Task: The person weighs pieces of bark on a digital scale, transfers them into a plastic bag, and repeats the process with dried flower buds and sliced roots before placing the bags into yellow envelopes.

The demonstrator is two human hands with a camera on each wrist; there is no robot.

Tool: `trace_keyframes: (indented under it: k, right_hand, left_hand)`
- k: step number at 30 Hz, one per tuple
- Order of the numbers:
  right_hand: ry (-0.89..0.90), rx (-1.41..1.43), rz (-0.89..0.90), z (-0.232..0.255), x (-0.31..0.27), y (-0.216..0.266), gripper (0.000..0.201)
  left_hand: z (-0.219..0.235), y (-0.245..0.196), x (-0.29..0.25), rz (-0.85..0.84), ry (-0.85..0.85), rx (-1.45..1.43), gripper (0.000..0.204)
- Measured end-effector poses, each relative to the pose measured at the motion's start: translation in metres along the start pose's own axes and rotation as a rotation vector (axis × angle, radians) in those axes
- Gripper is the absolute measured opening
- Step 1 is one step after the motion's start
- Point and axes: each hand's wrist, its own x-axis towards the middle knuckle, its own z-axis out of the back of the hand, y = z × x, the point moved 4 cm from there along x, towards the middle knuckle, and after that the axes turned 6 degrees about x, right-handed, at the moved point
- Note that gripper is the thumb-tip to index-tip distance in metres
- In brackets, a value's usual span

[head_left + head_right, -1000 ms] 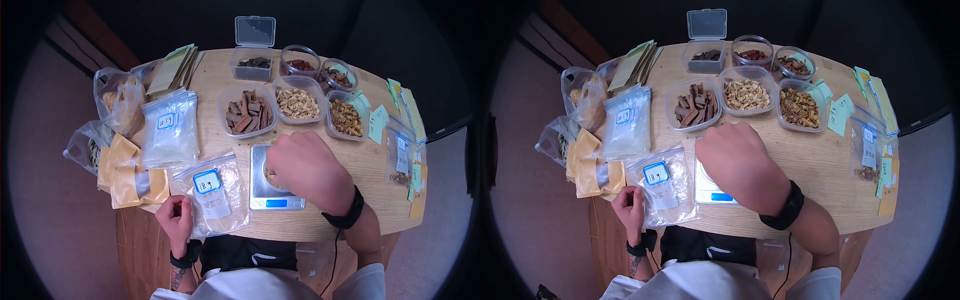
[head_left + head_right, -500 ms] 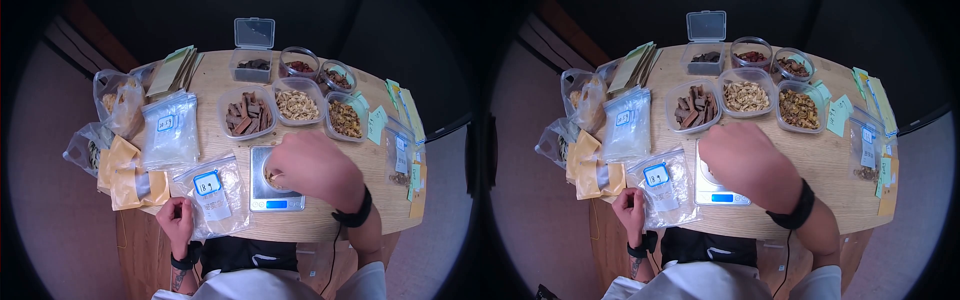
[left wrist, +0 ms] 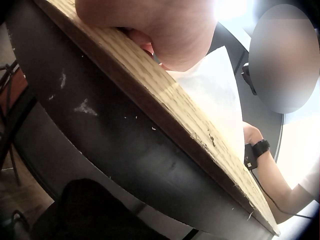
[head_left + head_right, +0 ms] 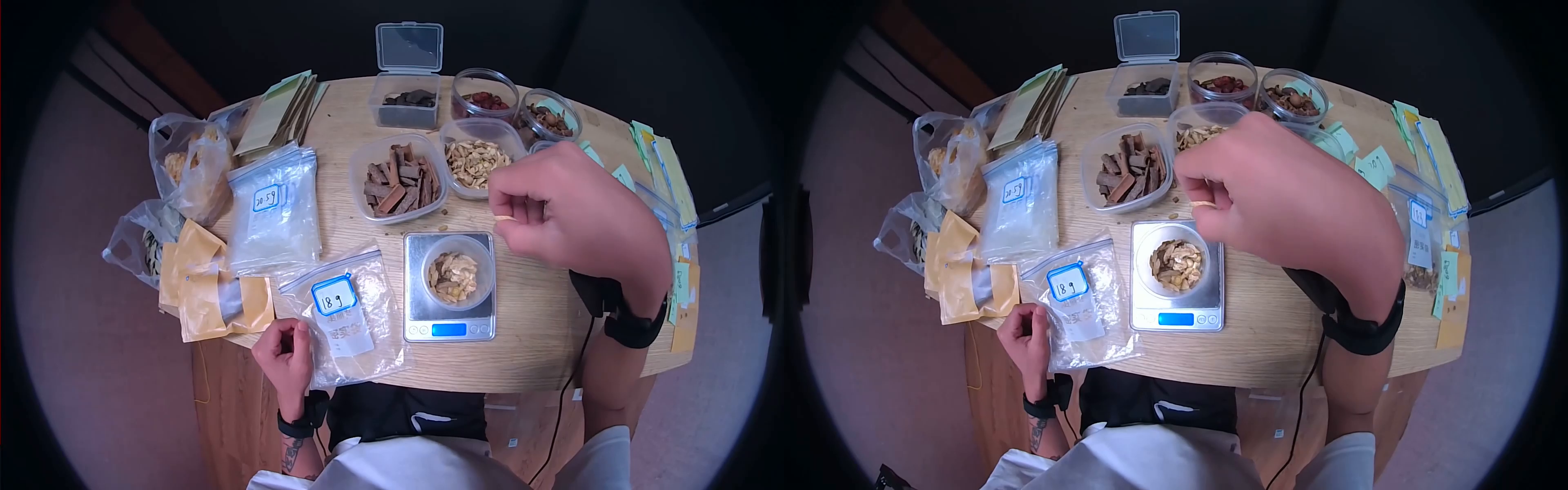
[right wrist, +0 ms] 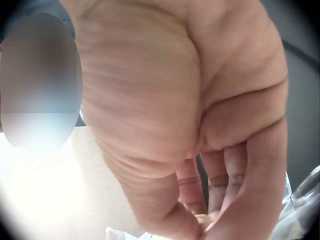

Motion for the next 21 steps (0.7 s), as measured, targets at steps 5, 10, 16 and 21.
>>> trace_keyframes:
  k: [5,10,16,21]
  right_hand:
    - [-0.077,-0.001,0.151,-0.0052,-0.0007,-0.0054,0.004]
    - [-0.047,-0.028,0.094,-0.0026,-0.0005,-0.0024,0.006]
    - [-0.058,-0.056,0.111,-0.0072,0.0008,-0.005,0.008]
    - [0.002,-0.064,0.045,-0.01,0.0024,-0.005,0.008]
  left_hand:
    - [0.0001,-0.0009,0.0002,0.001,0.003,0.001,0.012]
    - [0.0002,-0.0006,0.0006,0.0,0.005,-0.005,0.012]
    - [0.0009,-0.0045,0.0013,-0.009,0.004,0.002,0.012]
    - [0.0013,-0.0049,0.0011,-0.006,0.005,-0.003,0.012]
